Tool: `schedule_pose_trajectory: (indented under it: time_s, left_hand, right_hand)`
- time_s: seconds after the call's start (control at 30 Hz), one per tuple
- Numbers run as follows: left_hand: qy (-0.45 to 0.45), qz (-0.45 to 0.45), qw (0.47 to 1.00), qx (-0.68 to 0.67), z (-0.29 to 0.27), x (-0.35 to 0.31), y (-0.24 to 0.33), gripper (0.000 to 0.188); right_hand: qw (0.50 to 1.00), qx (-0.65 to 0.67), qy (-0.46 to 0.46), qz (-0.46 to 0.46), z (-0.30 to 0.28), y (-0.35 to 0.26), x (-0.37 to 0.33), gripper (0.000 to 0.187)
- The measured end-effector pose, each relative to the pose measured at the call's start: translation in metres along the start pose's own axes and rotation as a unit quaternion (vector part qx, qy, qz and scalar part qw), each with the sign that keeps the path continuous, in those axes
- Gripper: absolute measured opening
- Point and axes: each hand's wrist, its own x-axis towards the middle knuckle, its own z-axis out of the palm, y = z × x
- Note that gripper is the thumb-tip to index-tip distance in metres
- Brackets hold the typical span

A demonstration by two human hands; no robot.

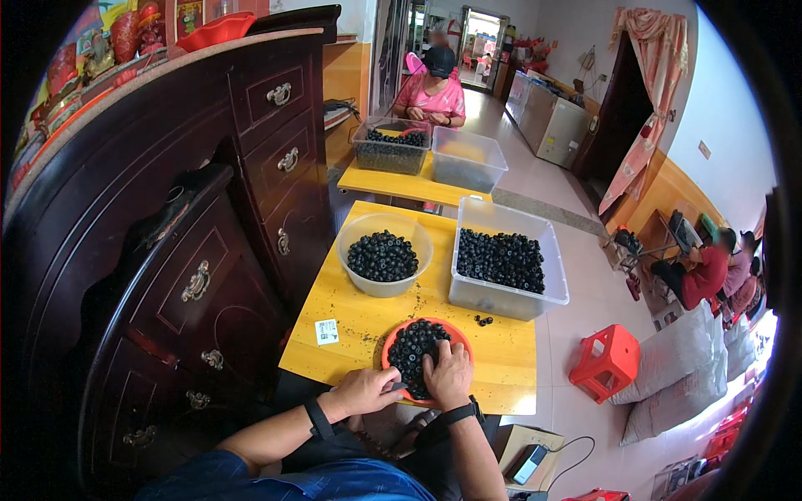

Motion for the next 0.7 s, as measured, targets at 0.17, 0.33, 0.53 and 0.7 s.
schedule_pose_trajectory:
  time_s: [0.17, 0.33, 0.53, 0.7]
  left_hand:
    - [-0.004, -0.007, 1.0, -0.008, 0.0004, -0.0002, 0.0002, 0.031]
    - [0.004, -0.004, 1.0, -0.009, 0.0019, -0.0018, -0.0019, 0.03]
    - [0.009, 0.005, 1.0, -0.008, 0.0014, -0.0022, -0.003, 0.03]
    - [-0.016, -0.016, 1.0, -0.021, -0.001, -0.0015, 0.0004, 0.029]
  right_hand:
    - [1.0, 0.002, 0.002, 0.002, 0.0035, 0.0026, 0.0001, 0.039]
    - [0.999, 0.041, -0.012, 0.032, 0.0027, 0.0023, 0.0017, 0.039]
    - [0.999, 0.037, 0.001, 0.025, 0.002, -0.0001, 0.0, 0.039]
    - [0.998, 0.036, -0.022, 0.036, 0.0032, 0.0019, 0.0017, 0.039]
